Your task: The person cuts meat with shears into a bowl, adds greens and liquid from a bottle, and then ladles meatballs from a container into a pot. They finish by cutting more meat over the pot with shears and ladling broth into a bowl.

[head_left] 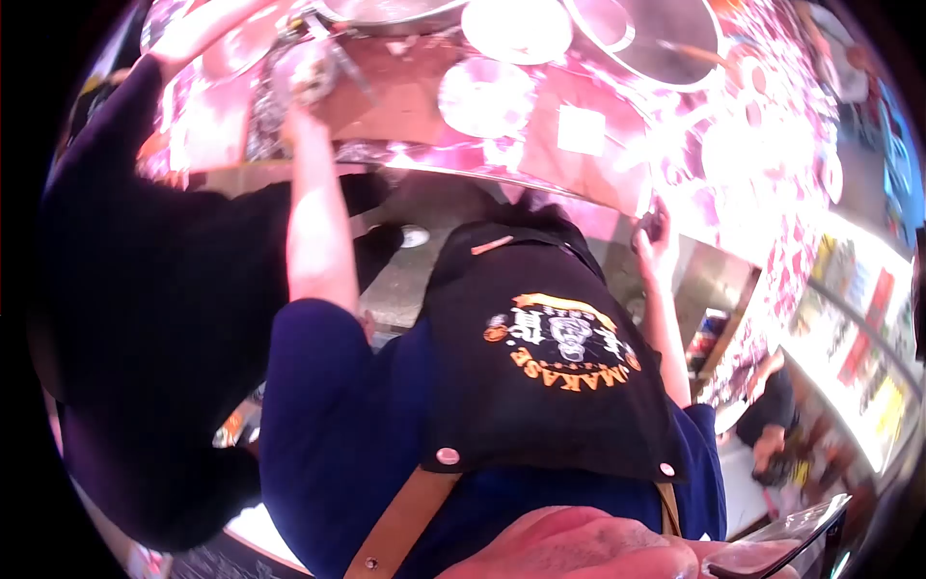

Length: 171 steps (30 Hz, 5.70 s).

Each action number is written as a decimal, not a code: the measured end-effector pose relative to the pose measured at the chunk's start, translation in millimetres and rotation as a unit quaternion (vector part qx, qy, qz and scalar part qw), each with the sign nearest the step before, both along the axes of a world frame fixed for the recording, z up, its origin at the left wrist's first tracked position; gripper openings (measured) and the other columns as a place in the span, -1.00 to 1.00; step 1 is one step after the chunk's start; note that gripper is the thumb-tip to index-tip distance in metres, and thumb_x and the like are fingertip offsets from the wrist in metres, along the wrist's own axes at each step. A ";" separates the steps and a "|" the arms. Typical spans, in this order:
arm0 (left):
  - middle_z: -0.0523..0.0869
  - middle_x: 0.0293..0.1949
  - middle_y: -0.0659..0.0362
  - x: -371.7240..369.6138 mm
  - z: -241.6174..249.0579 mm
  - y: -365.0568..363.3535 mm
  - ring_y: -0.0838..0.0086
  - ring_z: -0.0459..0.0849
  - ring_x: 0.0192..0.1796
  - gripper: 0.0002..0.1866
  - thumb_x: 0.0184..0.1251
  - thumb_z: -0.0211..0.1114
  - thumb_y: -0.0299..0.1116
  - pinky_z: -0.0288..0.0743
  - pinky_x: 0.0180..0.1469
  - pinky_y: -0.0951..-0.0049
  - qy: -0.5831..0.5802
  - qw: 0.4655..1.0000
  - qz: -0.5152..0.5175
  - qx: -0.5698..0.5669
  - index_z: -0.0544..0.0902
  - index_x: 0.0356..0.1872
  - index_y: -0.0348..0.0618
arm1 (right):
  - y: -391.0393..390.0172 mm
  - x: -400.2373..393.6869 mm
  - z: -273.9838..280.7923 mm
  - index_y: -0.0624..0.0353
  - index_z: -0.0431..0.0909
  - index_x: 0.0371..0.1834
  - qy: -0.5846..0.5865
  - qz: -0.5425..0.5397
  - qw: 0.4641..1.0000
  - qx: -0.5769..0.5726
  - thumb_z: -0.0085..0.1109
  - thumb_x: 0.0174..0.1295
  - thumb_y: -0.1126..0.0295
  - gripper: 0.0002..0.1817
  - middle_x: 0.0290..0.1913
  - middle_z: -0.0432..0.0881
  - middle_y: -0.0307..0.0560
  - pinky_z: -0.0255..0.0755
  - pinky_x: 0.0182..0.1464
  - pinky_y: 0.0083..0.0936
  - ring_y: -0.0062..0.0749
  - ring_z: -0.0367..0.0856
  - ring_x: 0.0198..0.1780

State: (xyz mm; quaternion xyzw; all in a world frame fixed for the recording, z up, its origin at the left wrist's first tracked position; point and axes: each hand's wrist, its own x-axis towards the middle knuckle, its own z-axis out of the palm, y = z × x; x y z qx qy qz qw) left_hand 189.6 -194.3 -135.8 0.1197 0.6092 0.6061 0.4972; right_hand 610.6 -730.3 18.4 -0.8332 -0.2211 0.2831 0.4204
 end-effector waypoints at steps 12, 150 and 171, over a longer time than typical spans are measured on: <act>0.35 -0.69 0.40 155.8 158.4 -285.1 0.69 0.21 -0.76 -0.89 0.18 0.34 -0.46 -0.01 -0.75 0.59 0.060 0.969 -0.227 -0.070 0.59 -0.49 -0.16 | -54.2 45.9 -34.8 0.29 0.24 0.39 0.033 -0.047 0.990 0.125 0.28 0.19 0.57 -0.32 0.09 0.51 -0.07 0.36 0.15 -0.56 -0.51 0.47 0.02; 0.76 -0.20 0.01 255.0 192.9 -172.0 0.22 0.75 -0.15 -0.69 0.25 0.15 -0.30 0.58 -0.05 0.29 0.562 0.599 -0.545 0.167 0.72 -0.03 -0.07 | 203.8 109.4 82.1 -0.09 0.47 0.25 -0.440 0.408 0.795 -0.087 0.16 0.05 0.48 -0.41 -0.18 0.58 -0.03 0.54 -0.04 -0.27 -0.15 0.62 -0.04; 0.75 -0.16 0.04 245.4 186.7 -181.5 0.12 0.71 -0.11 -0.72 0.31 0.13 -0.27 0.57 -0.06 0.18 0.626 0.555 -0.529 0.143 0.74 -0.06 0.06 | 166.9 107.9 128.0 -0.05 0.50 0.20 -0.331 0.398 0.827 -0.220 0.10 0.08 0.45 -0.48 -0.01 0.63 0.06 0.51 0.05 -0.20 -0.05 0.63 0.04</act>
